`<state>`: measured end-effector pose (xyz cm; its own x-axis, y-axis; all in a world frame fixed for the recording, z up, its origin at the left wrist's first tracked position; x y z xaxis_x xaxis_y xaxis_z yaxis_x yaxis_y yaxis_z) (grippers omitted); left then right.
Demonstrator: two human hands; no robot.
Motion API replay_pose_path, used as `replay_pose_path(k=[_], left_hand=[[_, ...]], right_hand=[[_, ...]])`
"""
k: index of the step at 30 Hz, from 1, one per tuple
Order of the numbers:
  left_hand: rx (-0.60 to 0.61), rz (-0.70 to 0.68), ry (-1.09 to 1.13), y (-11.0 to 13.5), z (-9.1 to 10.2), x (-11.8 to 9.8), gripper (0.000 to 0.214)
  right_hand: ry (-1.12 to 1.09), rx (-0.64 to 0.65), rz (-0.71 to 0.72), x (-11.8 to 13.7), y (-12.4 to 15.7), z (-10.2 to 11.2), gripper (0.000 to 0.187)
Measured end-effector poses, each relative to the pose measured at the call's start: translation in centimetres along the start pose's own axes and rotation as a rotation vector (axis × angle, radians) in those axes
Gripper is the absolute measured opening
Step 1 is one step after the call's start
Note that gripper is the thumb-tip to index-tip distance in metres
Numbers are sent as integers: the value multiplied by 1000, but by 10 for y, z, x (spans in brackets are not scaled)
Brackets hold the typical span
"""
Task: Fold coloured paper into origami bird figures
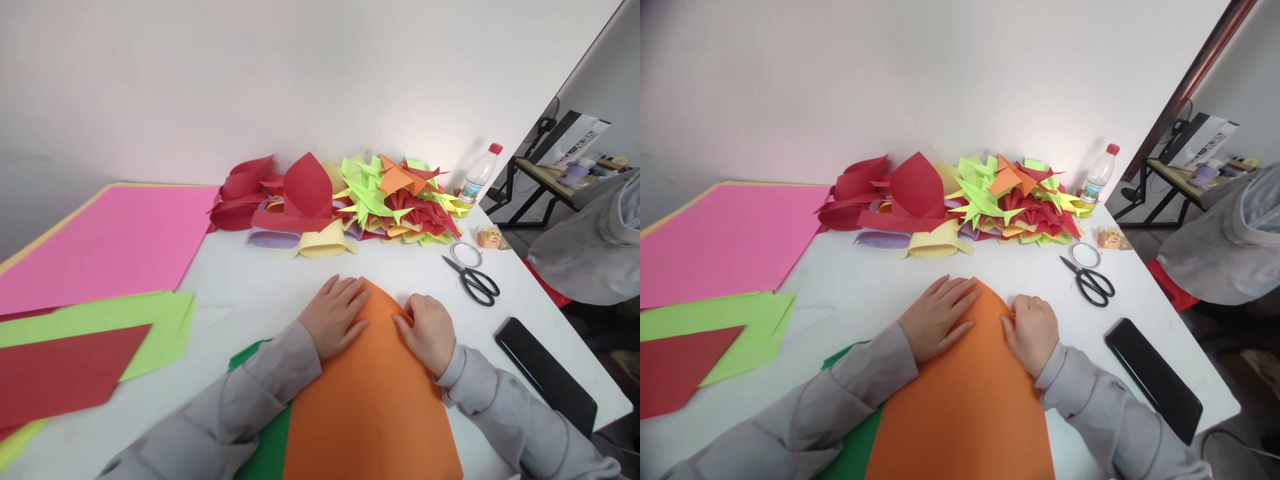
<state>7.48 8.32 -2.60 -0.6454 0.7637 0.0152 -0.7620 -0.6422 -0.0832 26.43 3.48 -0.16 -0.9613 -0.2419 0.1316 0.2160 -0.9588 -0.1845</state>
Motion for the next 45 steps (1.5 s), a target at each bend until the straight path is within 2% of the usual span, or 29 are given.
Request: replay_pose_path(k=[5, 8, 12, 15, 17, 20, 23, 26, 37, 45], left_hand=[[28, 20, -22, 1, -7, 1, 56], [41, 26, -21, 1, -13, 2, 61], [50, 32, 5, 0, -16, 4, 63], [45, 43, 27, -1, -15, 4, 63], [40, 44, 40, -1, -13, 4, 63], [35, 25, 61, -1, -9, 3, 61], [36, 22, 82, -1, -5, 2, 58], [38, 37, 85, -2, -4, 1, 57], [52, 71, 46, -1, -9, 4, 62], [51, 77, 55, -1, -10, 6, 62]], right_hand=[[9, -110, 302, 23, 13, 1, 17], [53, -95, 365, 32, 18, -2, 25], [104, 46, 292, 25, 13, 1, 47], [136, 123, 176, 12, 3, 13, 50], [157, 152, 147, 9, -6, 20, 50], [162, 213, 205, 17, -22, 18, 53], [151, 249, 259, 26, -36, 6, 58], [163, 261, 285, 27, -41, -2, 54], [216, 207, 285, 14, -22, -5, 53], [206, 178, 215, -20, 30, 11, 42]])
Point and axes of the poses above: each hand's wrist, its own y-axis away from the middle knuckle, its own z-axis out of the back of the hand, x = y × z, the point moved 3 cm from there along -y, towards the middle knuckle, and after that the axes turned 12 degrees about x, right-handed, at the moved point
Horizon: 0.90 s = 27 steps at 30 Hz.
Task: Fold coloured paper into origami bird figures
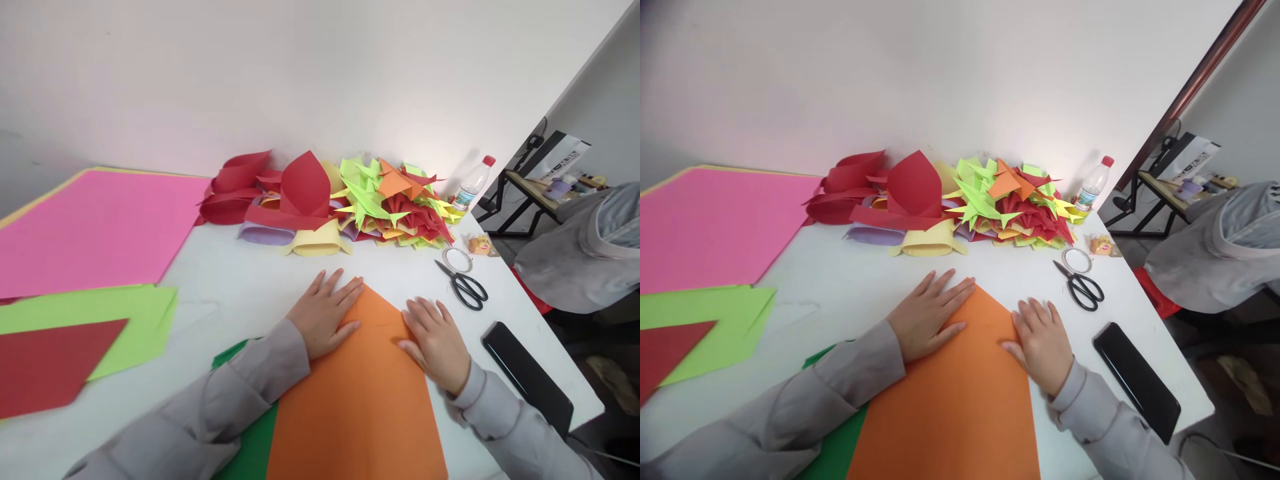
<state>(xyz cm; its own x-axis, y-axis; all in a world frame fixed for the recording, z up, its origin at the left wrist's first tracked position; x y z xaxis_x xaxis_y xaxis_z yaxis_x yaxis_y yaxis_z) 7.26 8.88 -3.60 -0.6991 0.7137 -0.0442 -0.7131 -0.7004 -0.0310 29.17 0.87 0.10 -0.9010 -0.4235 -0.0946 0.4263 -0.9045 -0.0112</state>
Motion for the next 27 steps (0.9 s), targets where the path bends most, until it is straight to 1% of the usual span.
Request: replay_pose_path(k=[3, 6, 8, 10, 13, 15, 17, 19, 23, 25, 27], left_hand=[[-4, 9, -4, 1, 0, -1, 62], [-12, 10, -8, 1, 2, -1, 61], [-19, 11, -16, 1, 3, -2, 61], [-23, 17, -23, 1, 2, -2, 62], [-26, 32, -18, 1, 1, -2, 65], [-26, 45, -12, 1, 0, -2, 66], [-16, 43, -7, 0, 0, -2, 67], [-10, 43, 1, 1, 1, -1, 67], [-20, 47, 25, 1, 2, -2, 68], [-24, 40, 31, 0, 2, -3, 68], [-32, 43, 28, 0, 1, -3, 69]], right_hand=[[9, -21, -5, -6, 13, 5, 37], [2, -36, 15, -3, 4, 13, 37], [-10, -43, 11, 2, -14, 18, 42], [-27, -12, 36, 10, -38, 18, 51], [-36, 47, 84, 21, -73, 11, 54], [-46, 66, 91, 25, -86, 5, 53], [-58, 59, 95, 25, -87, 3, 50], [-65, 40, 104, 22, -77, 4, 45], [-66, 33, 115, 14, -56, 14, 37], [-62, 42, 116, 15, -58, 19, 38], [-70, 40, 139, 22, -70, 21, 41]])
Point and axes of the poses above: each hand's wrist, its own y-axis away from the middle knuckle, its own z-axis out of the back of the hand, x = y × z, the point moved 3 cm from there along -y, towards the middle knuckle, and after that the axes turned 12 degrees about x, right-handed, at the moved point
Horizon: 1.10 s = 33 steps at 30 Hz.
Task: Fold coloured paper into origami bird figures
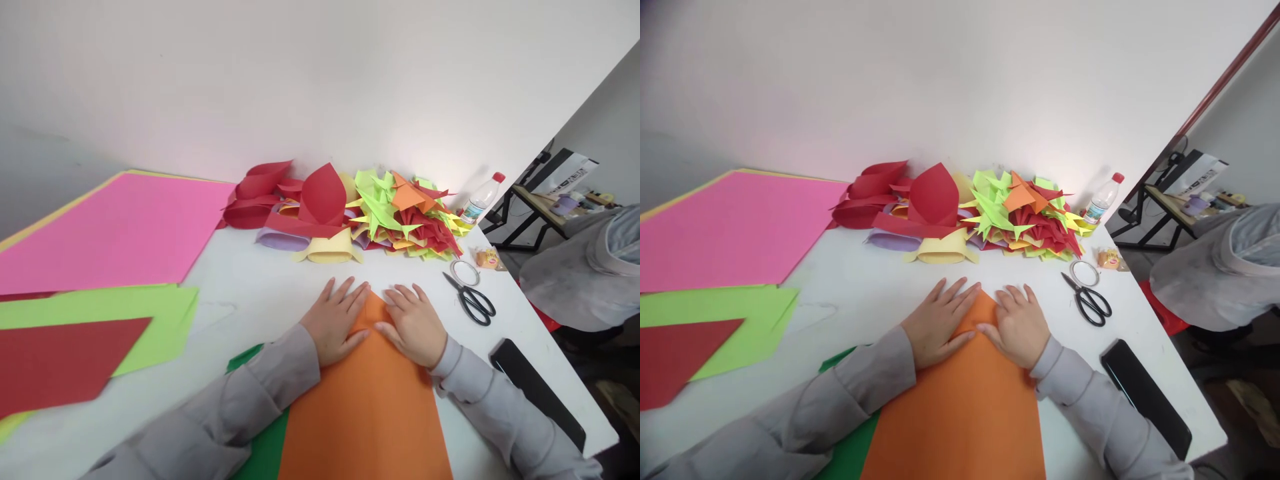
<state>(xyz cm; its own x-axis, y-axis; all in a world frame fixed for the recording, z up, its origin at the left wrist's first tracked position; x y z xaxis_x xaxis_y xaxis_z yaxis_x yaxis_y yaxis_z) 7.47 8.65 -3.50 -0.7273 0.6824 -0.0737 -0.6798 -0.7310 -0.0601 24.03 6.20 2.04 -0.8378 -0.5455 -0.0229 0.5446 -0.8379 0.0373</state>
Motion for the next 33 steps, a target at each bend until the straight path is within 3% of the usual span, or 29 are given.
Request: replay_pose_path(k=[2, 6, 18, 23, 33], left_hand=[[-12, 4, -9, 0, -2, 1, 72], [-57, -2, -16, 0, -1, 4, 81], [-127, -71, -151, 12, 13, -2, 69], [-156, -93, -237, 42, 15, -5, 68], [-135, -14, -160, 113, 20, -9, 72]], right_hand=[[-27, 2, 59, 7, -18, -1, 46], [-98, 9, 99, 13, -40, -12, 40], [-77, -97, 76, 11, -33, -34, 42], [-105, -96, 69, 10, -34, -37, 43], [-120, -97, 69, 6, -35, -35, 40]])
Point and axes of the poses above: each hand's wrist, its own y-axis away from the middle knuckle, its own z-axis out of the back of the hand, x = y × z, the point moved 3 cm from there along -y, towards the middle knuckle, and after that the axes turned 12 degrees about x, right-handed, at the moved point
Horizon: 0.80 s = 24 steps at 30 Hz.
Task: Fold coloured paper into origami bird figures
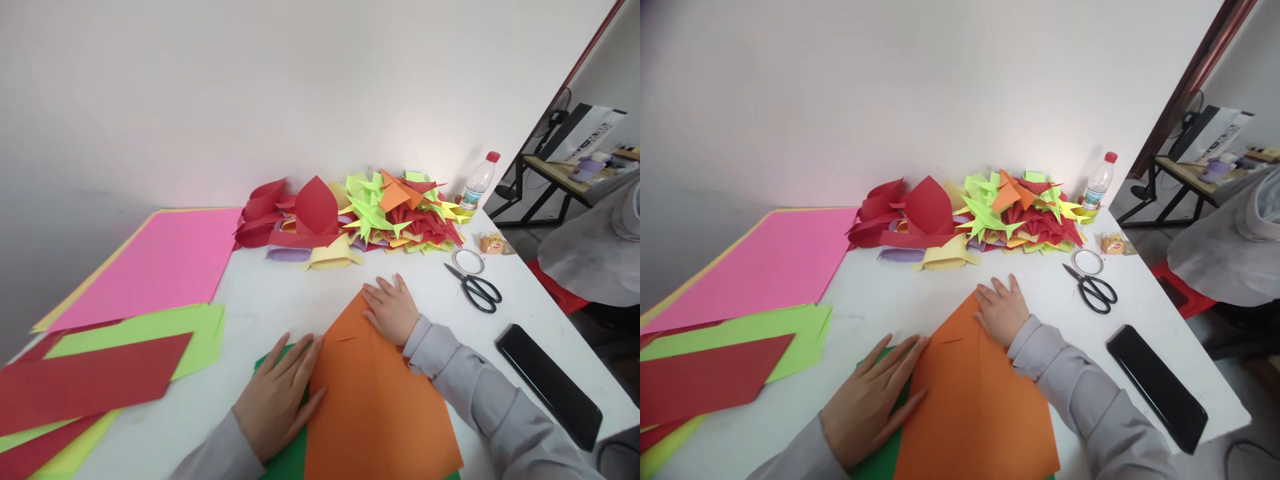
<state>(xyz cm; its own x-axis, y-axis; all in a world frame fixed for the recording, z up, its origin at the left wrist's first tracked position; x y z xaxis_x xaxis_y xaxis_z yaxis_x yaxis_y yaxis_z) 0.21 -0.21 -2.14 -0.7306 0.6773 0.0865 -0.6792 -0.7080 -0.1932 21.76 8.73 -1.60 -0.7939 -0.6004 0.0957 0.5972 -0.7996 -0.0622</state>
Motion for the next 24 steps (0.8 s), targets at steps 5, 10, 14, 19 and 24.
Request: replay_pose_path(k=[5, 10, 14, 19, 24], left_hand=[[26, 25, 52, 10, 2, -2, 68], [7, -17, 85, 17, 10, 4, 58], [14, 5, 125, 6, 23, 14, 38], [81, -76, 151, -57, 10, 10, 37], [167, 17, 141, -115, -24, 1, 47]], right_hand=[[5, 10, -17, 0, -1, 2, 40], [32, 29, -28, -5, 1, 2, 41], [22, 65, -65, -13, 2, 2, 40], [-15, 117, 5, -11, -4, 4, 40], [-21, 71, -42, -10, 1, 13, 42]])
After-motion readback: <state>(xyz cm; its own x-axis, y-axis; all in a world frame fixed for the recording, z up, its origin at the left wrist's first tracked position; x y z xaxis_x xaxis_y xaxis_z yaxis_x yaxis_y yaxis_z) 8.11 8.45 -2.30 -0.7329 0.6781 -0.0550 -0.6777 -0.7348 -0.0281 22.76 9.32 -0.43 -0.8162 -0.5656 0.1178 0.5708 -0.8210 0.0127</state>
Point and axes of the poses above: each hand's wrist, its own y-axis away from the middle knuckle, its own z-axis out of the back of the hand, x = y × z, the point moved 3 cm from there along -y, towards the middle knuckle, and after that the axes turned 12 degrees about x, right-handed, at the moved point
